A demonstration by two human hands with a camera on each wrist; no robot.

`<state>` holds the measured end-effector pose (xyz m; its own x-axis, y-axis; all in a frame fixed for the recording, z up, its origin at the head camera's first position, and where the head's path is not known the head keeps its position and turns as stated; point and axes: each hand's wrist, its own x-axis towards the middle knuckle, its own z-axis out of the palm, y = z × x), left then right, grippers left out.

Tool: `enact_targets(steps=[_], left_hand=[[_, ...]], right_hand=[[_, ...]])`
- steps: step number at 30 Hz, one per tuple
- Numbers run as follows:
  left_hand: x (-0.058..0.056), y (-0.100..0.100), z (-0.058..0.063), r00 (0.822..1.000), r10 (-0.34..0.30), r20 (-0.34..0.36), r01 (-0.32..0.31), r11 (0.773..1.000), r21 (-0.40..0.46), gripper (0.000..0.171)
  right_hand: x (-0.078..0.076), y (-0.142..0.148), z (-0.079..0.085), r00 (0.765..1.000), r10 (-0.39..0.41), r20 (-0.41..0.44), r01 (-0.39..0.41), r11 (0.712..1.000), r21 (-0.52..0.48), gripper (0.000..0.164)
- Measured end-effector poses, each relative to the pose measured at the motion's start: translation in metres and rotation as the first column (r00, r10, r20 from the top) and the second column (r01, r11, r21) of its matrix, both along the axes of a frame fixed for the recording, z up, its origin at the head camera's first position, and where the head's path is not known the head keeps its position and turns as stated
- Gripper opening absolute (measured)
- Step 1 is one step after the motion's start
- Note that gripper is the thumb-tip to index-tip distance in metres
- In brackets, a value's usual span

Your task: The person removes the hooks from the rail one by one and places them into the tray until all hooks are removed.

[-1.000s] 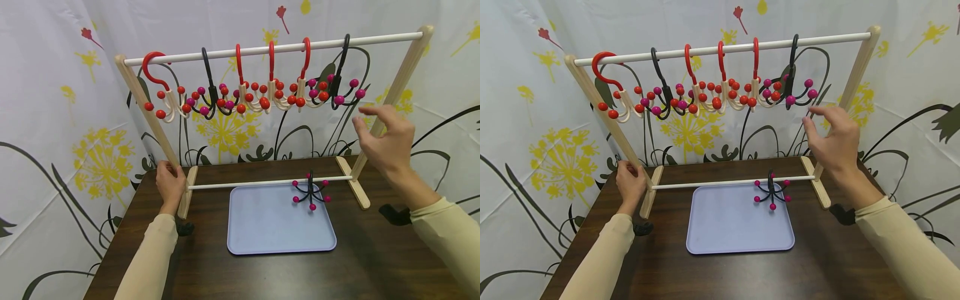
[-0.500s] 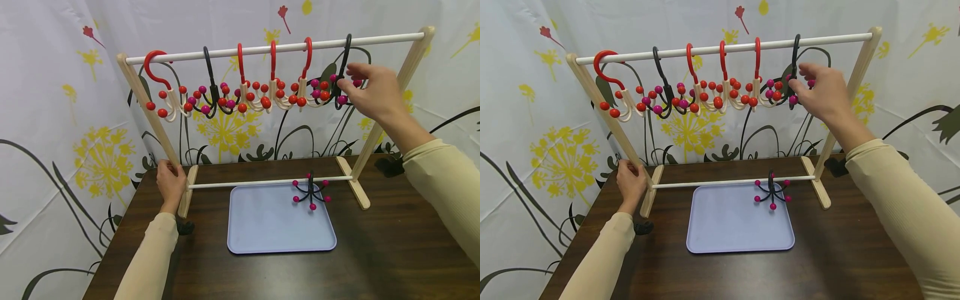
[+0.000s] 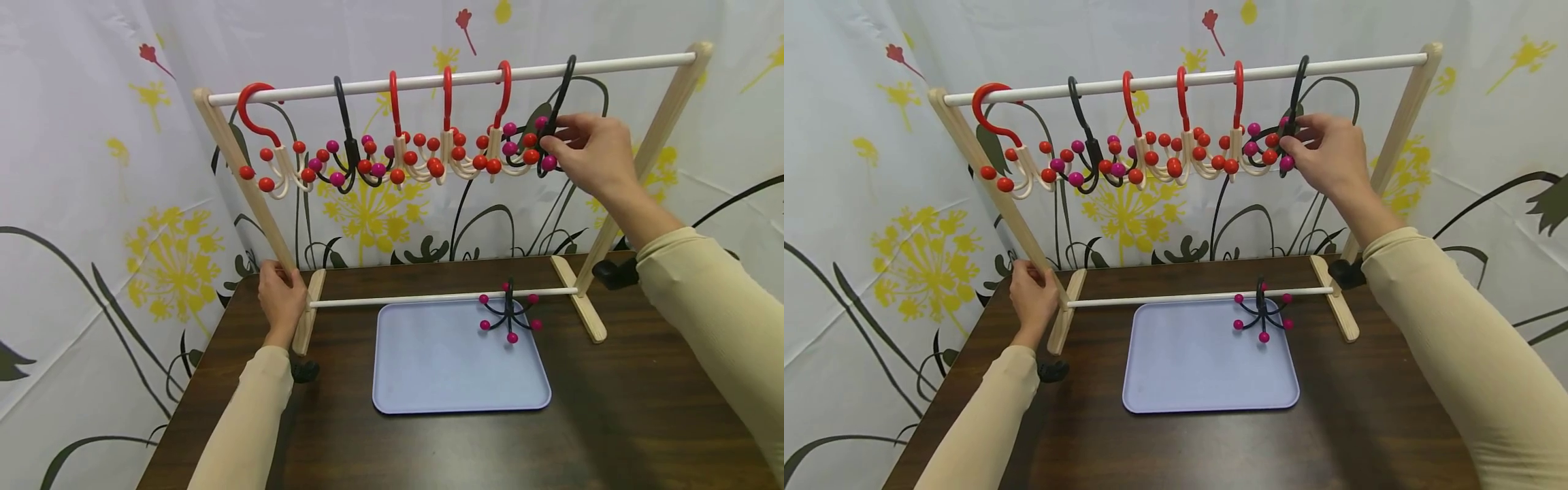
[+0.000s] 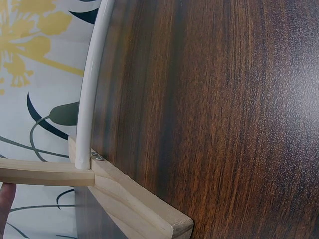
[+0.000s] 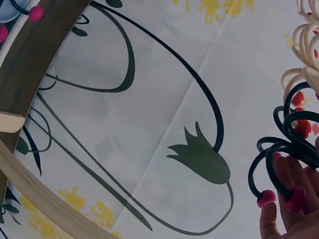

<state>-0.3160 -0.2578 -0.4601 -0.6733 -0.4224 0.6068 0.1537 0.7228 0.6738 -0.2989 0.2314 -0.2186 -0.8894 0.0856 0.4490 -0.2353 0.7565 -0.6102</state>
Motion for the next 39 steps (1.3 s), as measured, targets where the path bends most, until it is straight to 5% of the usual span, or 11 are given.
enact_targets(steps=[23, 39], left_hand=[[0.001, -0.001, -0.003, 1.000, -0.007, -0.004, 0.007, 1.000, 0.000, 0.022], [0.000, 0.000, -0.002, 1.000, -0.002, -0.011, 0.002, 1.000, -0.006, 0.021]], right_hand=[[-0.002, 0.007, -0.003, 0.993, -0.063, -0.100, 0.054, 0.994, -0.096, 0.045], [0.011, 0.027, 0.005, 0.982, -0.082, -0.173, 0.030, 0.958, -0.287, 0.037]])
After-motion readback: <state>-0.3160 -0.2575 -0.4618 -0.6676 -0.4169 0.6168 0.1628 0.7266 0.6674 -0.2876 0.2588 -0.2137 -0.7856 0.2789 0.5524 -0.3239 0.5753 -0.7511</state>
